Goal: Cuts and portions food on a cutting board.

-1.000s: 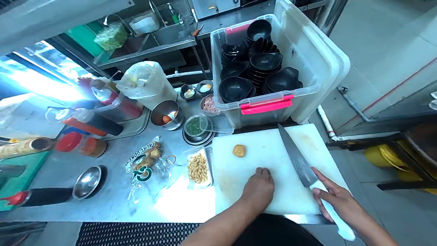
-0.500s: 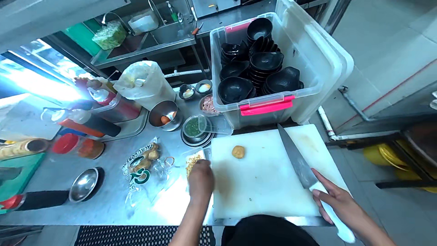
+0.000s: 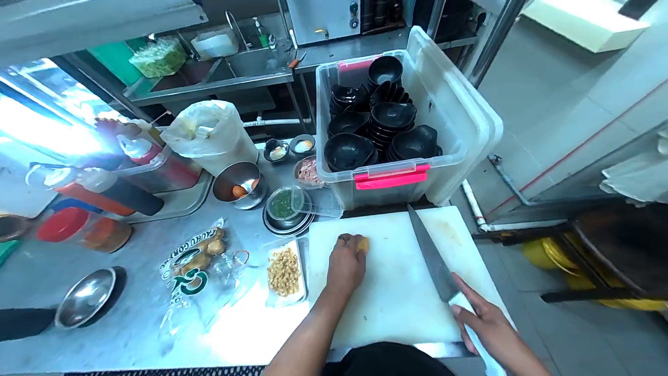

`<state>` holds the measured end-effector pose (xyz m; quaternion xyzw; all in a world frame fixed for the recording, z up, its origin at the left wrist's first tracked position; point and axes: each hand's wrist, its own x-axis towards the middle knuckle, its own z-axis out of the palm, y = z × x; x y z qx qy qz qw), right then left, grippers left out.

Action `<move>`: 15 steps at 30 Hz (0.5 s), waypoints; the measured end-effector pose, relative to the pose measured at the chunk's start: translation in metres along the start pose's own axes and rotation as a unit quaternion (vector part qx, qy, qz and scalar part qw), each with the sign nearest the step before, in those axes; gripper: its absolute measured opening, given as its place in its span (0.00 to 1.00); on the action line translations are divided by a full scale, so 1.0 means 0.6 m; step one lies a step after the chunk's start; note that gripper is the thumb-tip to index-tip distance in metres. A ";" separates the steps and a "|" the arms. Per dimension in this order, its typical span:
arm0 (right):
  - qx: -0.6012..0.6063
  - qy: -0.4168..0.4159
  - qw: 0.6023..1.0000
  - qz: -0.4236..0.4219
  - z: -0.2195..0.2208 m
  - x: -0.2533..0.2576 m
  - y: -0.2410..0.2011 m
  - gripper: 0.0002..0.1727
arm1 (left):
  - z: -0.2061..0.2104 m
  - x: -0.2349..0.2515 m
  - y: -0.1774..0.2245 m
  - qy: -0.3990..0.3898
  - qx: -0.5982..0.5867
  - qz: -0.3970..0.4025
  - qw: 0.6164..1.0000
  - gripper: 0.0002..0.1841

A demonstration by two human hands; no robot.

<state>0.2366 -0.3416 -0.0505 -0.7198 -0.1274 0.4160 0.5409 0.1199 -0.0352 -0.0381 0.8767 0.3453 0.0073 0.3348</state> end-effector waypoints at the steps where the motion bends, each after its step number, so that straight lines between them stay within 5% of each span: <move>1: -0.021 0.011 1.000 -0.003 0.008 -0.010 -0.003 0.42 | 0.001 0.000 0.010 -0.019 -0.012 -0.002 1.000 0.20; 7: -0.129 -0.038 0.991 0.014 0.037 -0.064 -0.022 0.40 | 0.020 -0.015 0.015 -0.043 -0.001 0.093 0.995 0.18; 12: -0.259 -0.089 0.962 0.001 0.062 -0.070 -0.047 0.37 | 0.075 -0.025 -0.012 0.116 -0.124 0.126 0.977 0.18; 15: -0.311 -0.095 0.945 0.006 0.078 -0.059 -0.053 0.37 | 0.093 -0.039 -0.013 0.128 -0.175 0.113 0.970 0.20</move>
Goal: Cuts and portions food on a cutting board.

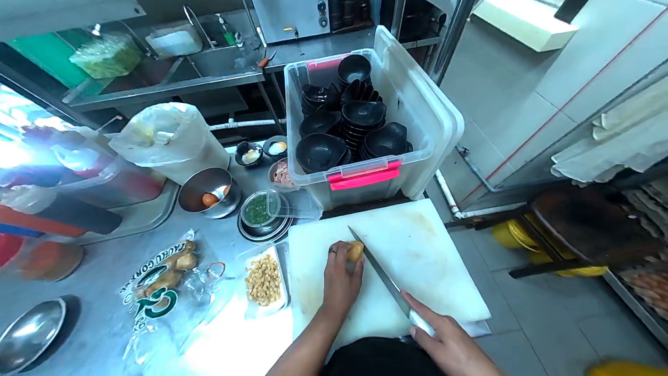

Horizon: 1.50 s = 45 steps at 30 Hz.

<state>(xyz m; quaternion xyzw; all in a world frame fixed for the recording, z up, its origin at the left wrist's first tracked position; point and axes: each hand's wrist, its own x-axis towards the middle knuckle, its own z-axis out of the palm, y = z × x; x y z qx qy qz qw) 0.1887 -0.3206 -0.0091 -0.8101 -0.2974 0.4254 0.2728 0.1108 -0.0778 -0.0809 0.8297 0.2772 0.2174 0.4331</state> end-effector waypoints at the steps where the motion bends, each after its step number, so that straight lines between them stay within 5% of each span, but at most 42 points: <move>1: -0.007 0.003 1.000 0.002 0.001 0.005 -0.003 0.37 | -0.002 -0.005 0.002 -0.009 -0.022 0.001 1.000 0.19; 5: -0.031 -0.002 1.000 0.001 -0.001 0.016 -0.017 0.37 | -0.008 -0.017 0.001 -0.021 -0.048 0.029 0.998 0.13; 13: -0.067 0.020 0.997 -0.026 -0.005 0.011 -0.030 0.36 | -0.008 0.019 0.006 0.028 -0.061 -0.066 0.996 0.14; 27: -0.116 0.042 0.992 -0.026 -0.009 -0.035 -0.051 0.35 | 0.015 0.040 0.027 0.072 0.051 -0.030 0.996 0.10; 45: -0.033 -0.017 0.999 0.014 -0.009 0.072 -0.059 0.38 | 0.015 0.039 0.019 0.070 -0.036 -0.068 0.995 0.11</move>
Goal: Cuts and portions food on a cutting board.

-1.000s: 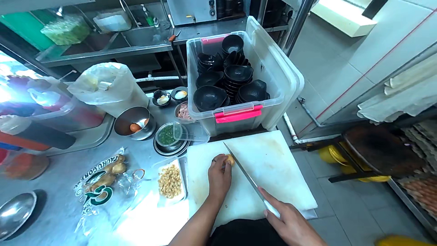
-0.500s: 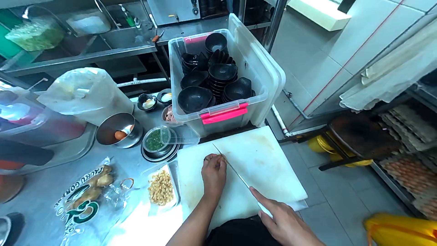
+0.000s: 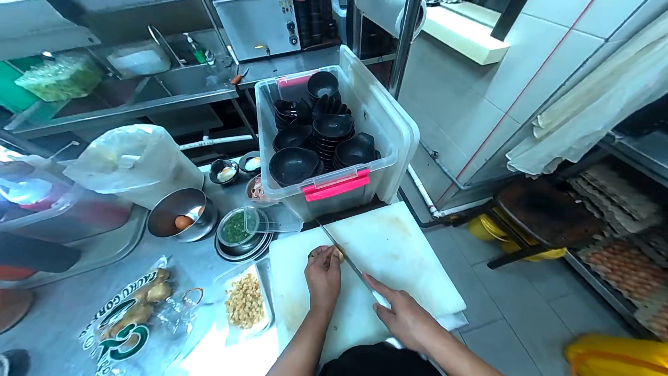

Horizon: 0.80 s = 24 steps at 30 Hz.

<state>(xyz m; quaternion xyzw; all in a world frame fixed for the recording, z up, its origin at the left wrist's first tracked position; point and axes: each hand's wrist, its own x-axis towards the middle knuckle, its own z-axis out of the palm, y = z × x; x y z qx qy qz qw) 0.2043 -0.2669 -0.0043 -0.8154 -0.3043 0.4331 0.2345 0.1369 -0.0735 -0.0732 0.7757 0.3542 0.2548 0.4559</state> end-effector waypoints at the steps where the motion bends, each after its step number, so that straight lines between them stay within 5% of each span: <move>1: -0.001 -0.004 1.000 0.006 0.005 -0.006 0.006 0.38 | 0.000 0.000 0.000 0.001 -0.006 -0.006 1.000 0.11; 24: -0.058 0.054 0.995 -0.066 0.019 -0.122 0.037 0.35 | -0.004 0.002 0.002 0.011 -0.090 -0.076 0.993 0.07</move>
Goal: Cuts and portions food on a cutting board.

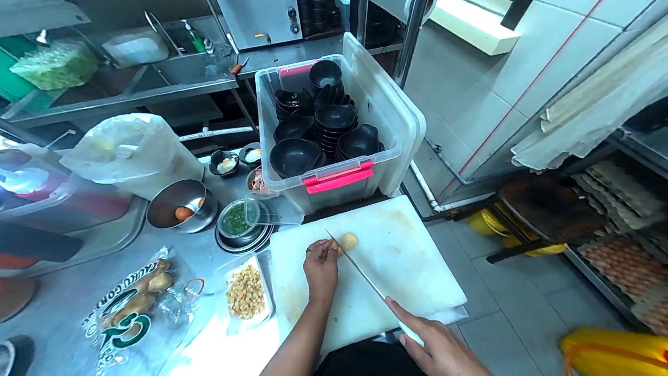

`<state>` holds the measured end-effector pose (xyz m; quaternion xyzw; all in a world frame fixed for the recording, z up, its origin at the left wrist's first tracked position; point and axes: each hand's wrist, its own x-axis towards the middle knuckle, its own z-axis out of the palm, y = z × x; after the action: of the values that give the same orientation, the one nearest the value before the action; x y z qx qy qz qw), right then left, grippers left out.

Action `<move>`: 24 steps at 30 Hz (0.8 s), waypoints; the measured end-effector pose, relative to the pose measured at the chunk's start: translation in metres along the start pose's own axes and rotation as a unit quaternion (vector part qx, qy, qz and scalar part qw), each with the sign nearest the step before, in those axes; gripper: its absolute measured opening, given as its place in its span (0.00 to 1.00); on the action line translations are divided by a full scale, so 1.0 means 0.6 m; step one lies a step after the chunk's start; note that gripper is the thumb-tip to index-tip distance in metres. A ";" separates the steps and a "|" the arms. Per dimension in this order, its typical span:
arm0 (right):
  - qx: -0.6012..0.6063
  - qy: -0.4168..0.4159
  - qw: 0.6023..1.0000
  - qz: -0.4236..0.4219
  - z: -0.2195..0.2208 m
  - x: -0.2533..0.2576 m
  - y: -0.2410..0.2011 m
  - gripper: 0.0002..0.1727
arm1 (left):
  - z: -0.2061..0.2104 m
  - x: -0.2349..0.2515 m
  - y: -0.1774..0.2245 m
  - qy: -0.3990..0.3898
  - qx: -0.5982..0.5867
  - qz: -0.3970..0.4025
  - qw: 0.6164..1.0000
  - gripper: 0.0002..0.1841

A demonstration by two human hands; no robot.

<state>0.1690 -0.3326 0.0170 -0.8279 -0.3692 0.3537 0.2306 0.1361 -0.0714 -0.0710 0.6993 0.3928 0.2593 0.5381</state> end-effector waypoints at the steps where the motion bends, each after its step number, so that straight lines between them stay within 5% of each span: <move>1: -0.001 0.000 1.000 -0.001 0.000 0.002 -0.001 0.35 | -0.001 0.000 0.001 0.000 0.000 -0.002 1.000 0.07; 24: 0.005 -0.068 0.996 0.063 -0.001 0.116 -0.045 0.39 | -0.004 -0.002 -0.007 -0.016 0.008 0.021 1.000 0.10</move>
<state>0.1907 -0.2620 0.0056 -0.8225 -0.3297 0.4243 0.1866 0.1323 -0.0708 -0.0743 0.7162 0.3712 0.2560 0.5328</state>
